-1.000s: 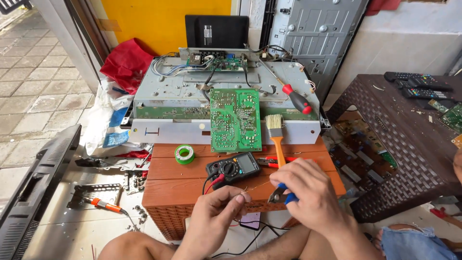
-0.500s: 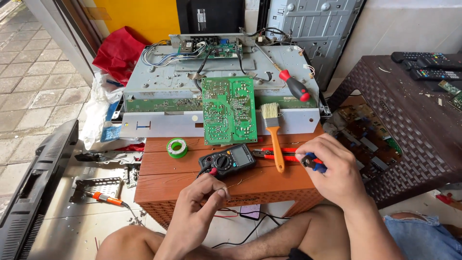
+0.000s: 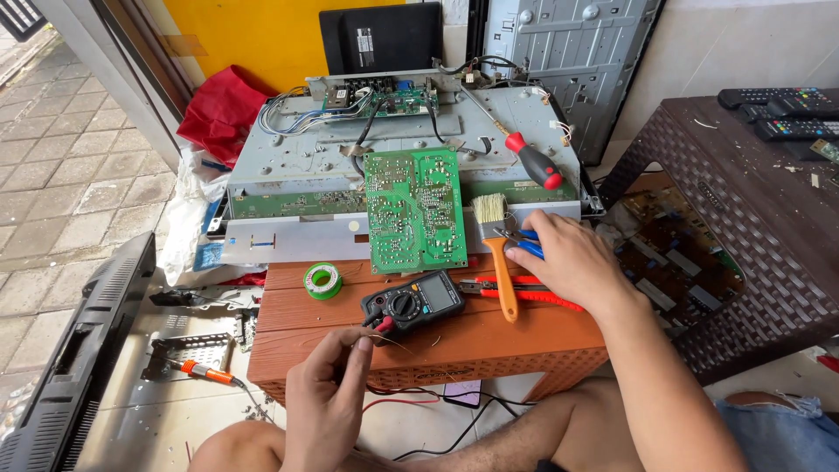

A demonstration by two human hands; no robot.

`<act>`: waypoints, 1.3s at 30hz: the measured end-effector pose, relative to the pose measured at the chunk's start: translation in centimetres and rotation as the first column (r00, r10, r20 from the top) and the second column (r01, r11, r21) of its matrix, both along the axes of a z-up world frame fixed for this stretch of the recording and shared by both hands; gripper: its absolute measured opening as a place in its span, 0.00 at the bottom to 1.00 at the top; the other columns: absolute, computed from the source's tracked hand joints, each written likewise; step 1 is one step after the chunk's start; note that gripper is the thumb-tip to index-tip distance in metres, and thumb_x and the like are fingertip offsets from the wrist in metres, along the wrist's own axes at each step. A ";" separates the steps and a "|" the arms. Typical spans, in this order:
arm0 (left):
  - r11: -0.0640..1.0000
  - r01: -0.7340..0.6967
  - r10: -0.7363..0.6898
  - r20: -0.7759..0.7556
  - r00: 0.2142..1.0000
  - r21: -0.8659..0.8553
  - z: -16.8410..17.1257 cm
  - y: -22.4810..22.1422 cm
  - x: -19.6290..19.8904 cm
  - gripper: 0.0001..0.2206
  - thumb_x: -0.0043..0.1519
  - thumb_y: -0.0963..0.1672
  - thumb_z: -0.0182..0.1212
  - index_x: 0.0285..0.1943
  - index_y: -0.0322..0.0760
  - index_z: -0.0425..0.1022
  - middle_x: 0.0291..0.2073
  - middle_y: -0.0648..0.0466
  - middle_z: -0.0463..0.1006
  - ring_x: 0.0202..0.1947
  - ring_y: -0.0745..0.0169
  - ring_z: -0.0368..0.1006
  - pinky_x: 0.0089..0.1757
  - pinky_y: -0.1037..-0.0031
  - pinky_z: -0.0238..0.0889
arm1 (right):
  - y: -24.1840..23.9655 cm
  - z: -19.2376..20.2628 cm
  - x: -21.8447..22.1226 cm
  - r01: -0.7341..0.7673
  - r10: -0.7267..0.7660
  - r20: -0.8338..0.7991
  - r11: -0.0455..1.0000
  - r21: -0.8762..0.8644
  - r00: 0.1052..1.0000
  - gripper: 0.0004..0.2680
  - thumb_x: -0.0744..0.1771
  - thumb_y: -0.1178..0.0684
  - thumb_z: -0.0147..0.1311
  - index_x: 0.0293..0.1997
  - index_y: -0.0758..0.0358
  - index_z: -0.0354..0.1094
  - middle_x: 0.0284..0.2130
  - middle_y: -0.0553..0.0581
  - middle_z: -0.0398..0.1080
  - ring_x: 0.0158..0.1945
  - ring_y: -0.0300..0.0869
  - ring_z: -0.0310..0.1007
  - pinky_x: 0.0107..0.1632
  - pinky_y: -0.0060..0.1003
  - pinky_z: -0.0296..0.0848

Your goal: Soldering electronic components onto a circuit board and testing connections with a multimeter during a TV repair.

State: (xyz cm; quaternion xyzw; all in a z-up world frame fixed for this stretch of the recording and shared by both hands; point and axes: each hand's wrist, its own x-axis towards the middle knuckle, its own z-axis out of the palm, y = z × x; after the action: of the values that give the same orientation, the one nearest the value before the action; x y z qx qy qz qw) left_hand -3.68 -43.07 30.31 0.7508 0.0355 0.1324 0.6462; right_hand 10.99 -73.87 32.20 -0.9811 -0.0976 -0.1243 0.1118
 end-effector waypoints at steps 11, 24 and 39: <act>0.830 -0.140 -0.107 0.400 0.910 0.540 0.7 -4.4 -0.2 0.08 0.56 0.40 0.65 0.43 0.44 0.80 0.22 0.58 0.80 0.16 0.65 0.73 0.21 0.73 0.62 | 7.8 1.7 -11.8 -0.346 0.578 -0.070 0.577 0.740 0.813 0.18 0.66 0.58 0.51 0.66 0.62 0.60 0.48 0.55 0.79 0.37 0.36 0.78 0.35 0.31 0.80; 0.847 0.166 -0.335 0.264 0.905 0.506 -2.6 -1.0 -1.1 0.09 0.52 0.37 0.64 0.40 0.39 0.80 0.19 0.57 0.81 0.16 0.65 0.75 0.23 0.76 0.65 | 2.2 -2.3 -10.4 -0.319 0.597 -0.107 0.562 0.763 0.795 0.07 0.67 0.59 0.49 0.33 0.65 0.74 0.15 0.48 0.69 0.16 0.34 0.56 0.21 0.32 0.55; 0.860 0.046 -0.065 0.019 0.998 0.509 -1.9 -0.4 -1.8 0.07 0.56 0.48 0.67 0.37 0.48 0.87 0.21 0.60 0.86 0.13 0.67 0.74 0.20 0.76 0.67 | 3.0 -0.1 -9.6 -0.141 0.122 0.071 0.837 0.529 0.990 0.06 0.68 0.59 0.48 0.36 0.63 0.72 0.12 0.47 0.60 0.15 0.35 0.51 0.21 0.33 0.51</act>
State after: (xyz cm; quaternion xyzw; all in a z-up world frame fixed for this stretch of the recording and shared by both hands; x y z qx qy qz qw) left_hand -5.47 -43.48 28.44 0.8926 -0.0341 0.1318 0.4297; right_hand 1.39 -70.88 32.07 -0.9001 -0.1284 -0.1552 0.3863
